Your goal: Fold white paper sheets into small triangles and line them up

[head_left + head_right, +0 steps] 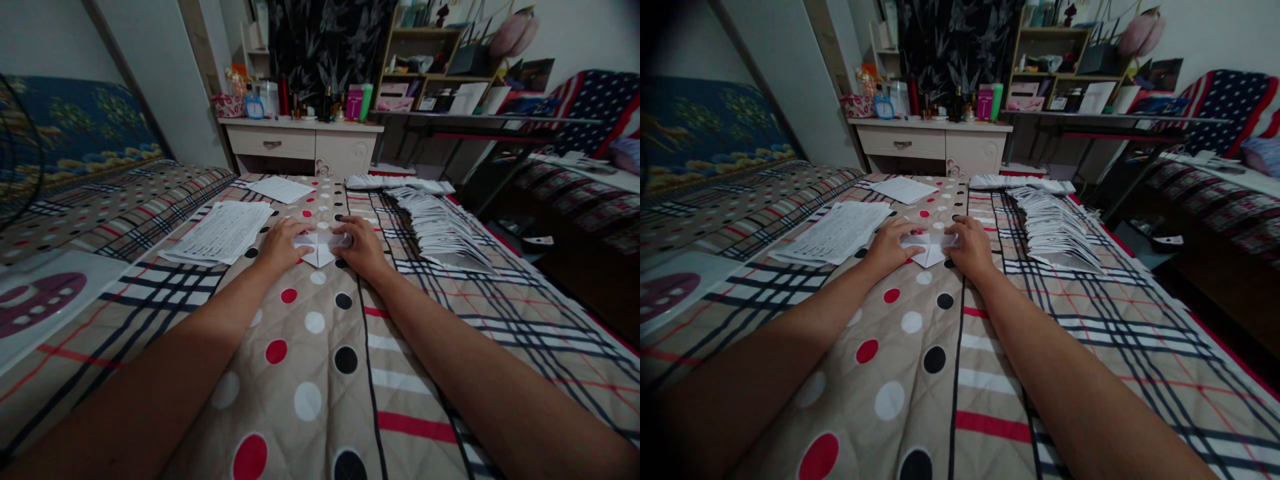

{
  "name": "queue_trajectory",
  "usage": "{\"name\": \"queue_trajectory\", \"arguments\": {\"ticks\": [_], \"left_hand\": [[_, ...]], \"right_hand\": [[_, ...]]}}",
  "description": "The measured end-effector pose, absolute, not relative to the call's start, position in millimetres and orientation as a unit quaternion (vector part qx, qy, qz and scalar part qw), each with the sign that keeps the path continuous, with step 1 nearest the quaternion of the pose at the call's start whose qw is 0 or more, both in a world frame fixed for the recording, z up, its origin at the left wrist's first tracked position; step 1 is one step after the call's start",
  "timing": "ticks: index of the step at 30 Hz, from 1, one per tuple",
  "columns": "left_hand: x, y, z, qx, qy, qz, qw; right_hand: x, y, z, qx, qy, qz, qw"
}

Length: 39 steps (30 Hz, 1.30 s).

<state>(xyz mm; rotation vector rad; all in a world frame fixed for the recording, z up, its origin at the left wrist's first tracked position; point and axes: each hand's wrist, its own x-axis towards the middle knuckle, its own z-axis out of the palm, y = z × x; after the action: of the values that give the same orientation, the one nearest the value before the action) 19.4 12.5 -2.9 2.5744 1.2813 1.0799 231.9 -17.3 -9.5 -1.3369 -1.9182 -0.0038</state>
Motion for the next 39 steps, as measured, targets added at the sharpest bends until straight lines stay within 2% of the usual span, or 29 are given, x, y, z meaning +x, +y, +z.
{"name": "queue_trajectory", "arguments": {"ticks": [4,8,18,32,35,39], "left_hand": [[18,10,-2,0.859,0.399,0.320,0.017],[18,9,-4,0.864,0.393,0.311,0.052],[16,13,-3,0.801,0.512,0.298,0.083],[17,9,1,0.760,0.525,0.341,0.177],[18,9,3,0.745,0.506,0.389,0.196],[23,6,9,0.738,0.451,0.471,0.174]], "right_hand": [[227,-27,-1,-0.518,-0.773,0.002,0.367],[225,-29,2,-0.568,-0.749,0.037,0.339],[228,-24,-4,-0.648,-0.694,0.037,0.311],[232,-22,-6,-0.594,-0.663,0.192,0.414],[230,-22,-6,-0.553,-0.649,0.235,0.467],[226,-27,-2,-0.510,-0.638,0.177,0.549]]}}
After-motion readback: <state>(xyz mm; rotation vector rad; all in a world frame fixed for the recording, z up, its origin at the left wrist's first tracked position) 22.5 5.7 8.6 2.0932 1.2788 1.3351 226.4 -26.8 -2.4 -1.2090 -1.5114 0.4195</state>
